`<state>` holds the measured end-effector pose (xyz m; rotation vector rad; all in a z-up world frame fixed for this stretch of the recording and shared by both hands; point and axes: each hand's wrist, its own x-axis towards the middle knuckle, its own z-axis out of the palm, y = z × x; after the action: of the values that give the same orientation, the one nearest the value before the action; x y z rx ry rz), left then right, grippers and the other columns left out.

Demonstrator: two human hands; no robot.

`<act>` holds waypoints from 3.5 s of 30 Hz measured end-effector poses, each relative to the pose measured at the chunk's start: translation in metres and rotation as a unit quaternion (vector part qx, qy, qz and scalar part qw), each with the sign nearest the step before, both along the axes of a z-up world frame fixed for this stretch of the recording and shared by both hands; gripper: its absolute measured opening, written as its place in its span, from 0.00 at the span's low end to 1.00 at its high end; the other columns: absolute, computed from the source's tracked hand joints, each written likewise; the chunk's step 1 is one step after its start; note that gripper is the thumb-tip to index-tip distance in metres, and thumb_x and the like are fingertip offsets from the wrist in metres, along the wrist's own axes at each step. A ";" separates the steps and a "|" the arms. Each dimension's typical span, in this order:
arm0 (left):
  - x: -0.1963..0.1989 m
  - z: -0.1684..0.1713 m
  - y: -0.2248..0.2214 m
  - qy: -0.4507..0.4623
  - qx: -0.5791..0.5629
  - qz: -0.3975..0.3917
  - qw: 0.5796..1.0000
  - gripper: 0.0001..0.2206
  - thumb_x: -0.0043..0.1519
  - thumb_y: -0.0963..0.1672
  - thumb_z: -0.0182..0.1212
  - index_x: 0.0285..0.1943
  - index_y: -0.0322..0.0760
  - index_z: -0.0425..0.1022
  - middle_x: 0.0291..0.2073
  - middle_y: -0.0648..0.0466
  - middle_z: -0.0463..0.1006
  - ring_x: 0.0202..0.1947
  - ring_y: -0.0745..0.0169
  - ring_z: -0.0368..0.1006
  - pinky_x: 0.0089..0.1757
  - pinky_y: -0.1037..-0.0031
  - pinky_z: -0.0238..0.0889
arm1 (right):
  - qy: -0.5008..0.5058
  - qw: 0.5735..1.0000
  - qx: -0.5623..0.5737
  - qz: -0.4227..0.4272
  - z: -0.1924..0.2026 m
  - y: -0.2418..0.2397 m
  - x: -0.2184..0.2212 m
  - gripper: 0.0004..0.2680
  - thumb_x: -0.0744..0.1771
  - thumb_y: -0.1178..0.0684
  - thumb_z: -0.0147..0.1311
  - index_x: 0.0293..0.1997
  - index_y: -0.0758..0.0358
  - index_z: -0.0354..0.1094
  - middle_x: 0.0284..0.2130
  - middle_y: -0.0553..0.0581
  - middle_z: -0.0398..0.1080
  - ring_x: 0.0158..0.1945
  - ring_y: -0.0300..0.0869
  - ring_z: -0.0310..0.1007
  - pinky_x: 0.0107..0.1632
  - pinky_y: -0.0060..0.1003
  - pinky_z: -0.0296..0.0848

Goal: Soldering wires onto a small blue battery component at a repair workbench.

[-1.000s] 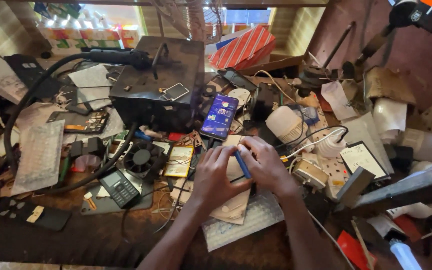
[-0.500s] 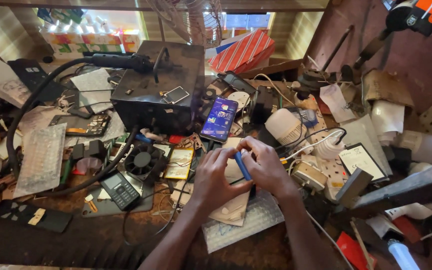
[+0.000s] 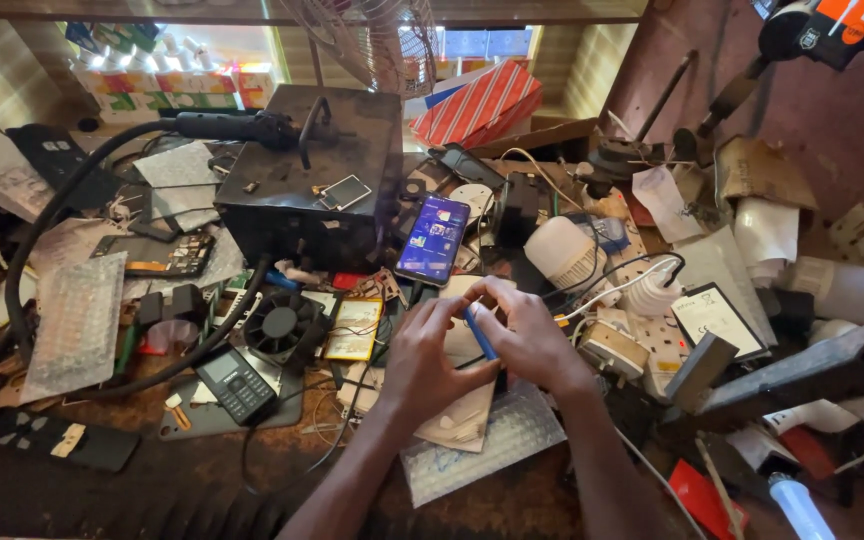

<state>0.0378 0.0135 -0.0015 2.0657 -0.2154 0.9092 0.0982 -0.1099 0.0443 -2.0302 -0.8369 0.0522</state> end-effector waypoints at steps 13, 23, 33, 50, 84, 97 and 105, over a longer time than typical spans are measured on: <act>-0.004 0.004 -0.003 0.091 -0.118 -0.044 0.988 0.28 0.38 0.47 0.70 0.46 0.34 0.66 0.31 0.46 0.76 0.31 0.52 0.74 0.34 0.69 0.63 | -0.132 0.978 0.129 -0.095 -0.001 -0.001 -0.002 0.05 0.62 0.56 0.44 0.32 0.58 0.68 0.22 0.57 0.67 0.29 0.46 0.68 0.35 0.37 0.67; 0.016 0.016 -0.014 0.185 -0.380 -0.156 0.893 0.26 0.39 0.42 0.71 0.45 0.28 0.66 0.39 0.42 0.74 0.30 0.57 0.75 0.31 0.76 0.71 | -0.162 0.896 0.321 -0.262 -0.002 -0.009 0.000 0.05 0.63 0.60 0.42 0.29 0.61 0.65 0.13 0.49 0.57 0.21 0.32 0.57 0.28 0.25 0.61; 0.059 0.008 -0.035 0.171 -0.587 -0.230 0.757 0.17 0.51 0.46 0.61 0.41 0.25 0.68 0.33 0.45 0.72 0.37 0.48 0.73 0.37 0.61 0.68 | -0.179 0.891 0.305 -0.286 -0.007 -0.001 -0.003 0.06 0.63 0.59 0.41 0.28 0.60 0.65 0.15 0.54 0.62 0.21 0.35 0.59 0.29 0.29 0.62; 0.060 -0.017 -0.009 0.168 -0.589 -0.237 0.754 0.19 0.52 0.48 0.60 0.43 0.26 0.67 0.31 0.45 0.74 0.36 0.59 0.73 0.40 0.70 0.67 | -0.048 0.940 0.274 -0.198 -0.003 0.017 -0.016 0.06 0.62 0.59 0.40 0.32 0.62 0.67 0.05 0.50 0.55 0.13 0.33 0.56 0.22 0.25 0.61; 0.045 0.005 -0.014 0.187 -0.605 -0.286 0.719 0.12 0.53 0.48 0.60 0.31 0.36 0.68 0.21 0.58 0.72 0.22 0.73 0.71 0.29 0.84 0.65 | -0.034 0.962 0.258 -0.084 -0.009 0.018 -0.013 0.08 0.60 0.62 0.43 0.39 0.64 0.62 0.16 0.55 0.62 0.22 0.36 0.61 0.27 0.29 0.63; 0.062 -0.020 -0.012 0.163 -0.567 -0.301 0.749 0.15 0.54 0.46 0.59 0.42 0.28 0.69 0.24 0.54 0.73 0.26 0.72 0.71 0.32 0.84 0.65 | -0.037 0.961 0.267 -0.066 -0.016 0.011 -0.005 0.07 0.60 0.61 0.43 0.39 0.63 0.61 0.18 0.55 0.63 0.23 0.34 0.61 0.28 0.28 0.64; 0.042 0.013 -0.005 0.173 -0.506 -0.245 0.809 0.19 0.49 0.45 0.65 0.45 0.29 0.70 0.24 0.51 0.73 0.25 0.71 0.69 0.30 0.83 0.66 | -0.029 0.961 0.269 -0.051 -0.033 0.005 0.006 0.08 0.59 0.62 0.41 0.38 0.64 0.59 0.19 0.56 0.63 0.25 0.36 0.61 0.29 0.31 0.65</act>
<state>0.0802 0.0081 0.0116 1.0371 -0.0304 0.1912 0.1044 -0.1049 0.0116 -1.5600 -0.6891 -0.2683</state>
